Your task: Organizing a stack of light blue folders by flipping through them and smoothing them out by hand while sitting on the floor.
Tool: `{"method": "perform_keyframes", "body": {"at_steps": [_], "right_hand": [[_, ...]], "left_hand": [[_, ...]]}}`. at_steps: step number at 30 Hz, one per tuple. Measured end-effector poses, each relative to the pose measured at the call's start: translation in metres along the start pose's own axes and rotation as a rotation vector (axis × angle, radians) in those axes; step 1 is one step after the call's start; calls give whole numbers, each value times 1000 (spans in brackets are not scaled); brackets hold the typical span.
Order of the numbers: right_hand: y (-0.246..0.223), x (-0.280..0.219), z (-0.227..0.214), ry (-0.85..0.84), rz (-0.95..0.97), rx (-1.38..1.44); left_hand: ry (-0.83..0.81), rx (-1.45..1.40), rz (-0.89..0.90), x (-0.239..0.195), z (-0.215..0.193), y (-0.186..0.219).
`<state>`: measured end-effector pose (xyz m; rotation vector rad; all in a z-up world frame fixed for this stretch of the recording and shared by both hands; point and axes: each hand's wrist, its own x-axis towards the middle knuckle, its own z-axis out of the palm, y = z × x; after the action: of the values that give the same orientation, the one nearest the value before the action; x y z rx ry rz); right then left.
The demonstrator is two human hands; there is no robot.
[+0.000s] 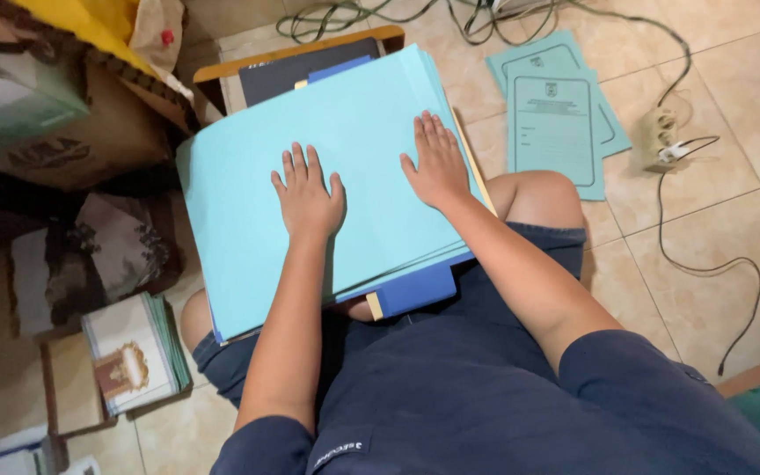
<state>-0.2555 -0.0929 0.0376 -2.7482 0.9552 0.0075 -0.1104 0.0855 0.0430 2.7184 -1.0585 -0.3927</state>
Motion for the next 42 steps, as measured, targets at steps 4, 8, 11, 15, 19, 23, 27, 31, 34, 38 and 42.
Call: {"method": "perform_keyframes", "body": {"at_steps": [4, 8, 11, 15, 19, 23, 27, 31, 34, 38, 42], "right_hand": [[-4, -31, -2, 2, 48, 2], [-3, -72, -9, -41, 59, 22], [1, -69, -5, -70, 45, 39], [9, -23, 10, -64, 39, 42], [22, 39, 27, 88, -27, 34], [30, 57, 31, 195, -113, 31], [27, 0, 21, 172, -127, 50], [47, -53, 17, 73, -125, 120], [99, -44, 18, 135, -69, 264], [272, 51, 112, 133, 347, 103], [380, 115, 187, -28, 553, -53]], "left_hand": [[19, -24, -42, 3, -1, -1], [36, -33, -44, 1, -2, 3], [22, -20, -40, 2, -3, 3], [23, -21, -34, 1, -1, 2], [142, -8, 12, 9, 19, -6], [209, -5, 18, 14, 25, -8], [203, -18, 16, 10, 16, -5], [64, -36, -27, 1, 0, 2], [63, -38, -34, 4, 1, 2], [70, -53, -34, 2, 0, 3], [88, -58, -34, 5, 3, 0]]}}
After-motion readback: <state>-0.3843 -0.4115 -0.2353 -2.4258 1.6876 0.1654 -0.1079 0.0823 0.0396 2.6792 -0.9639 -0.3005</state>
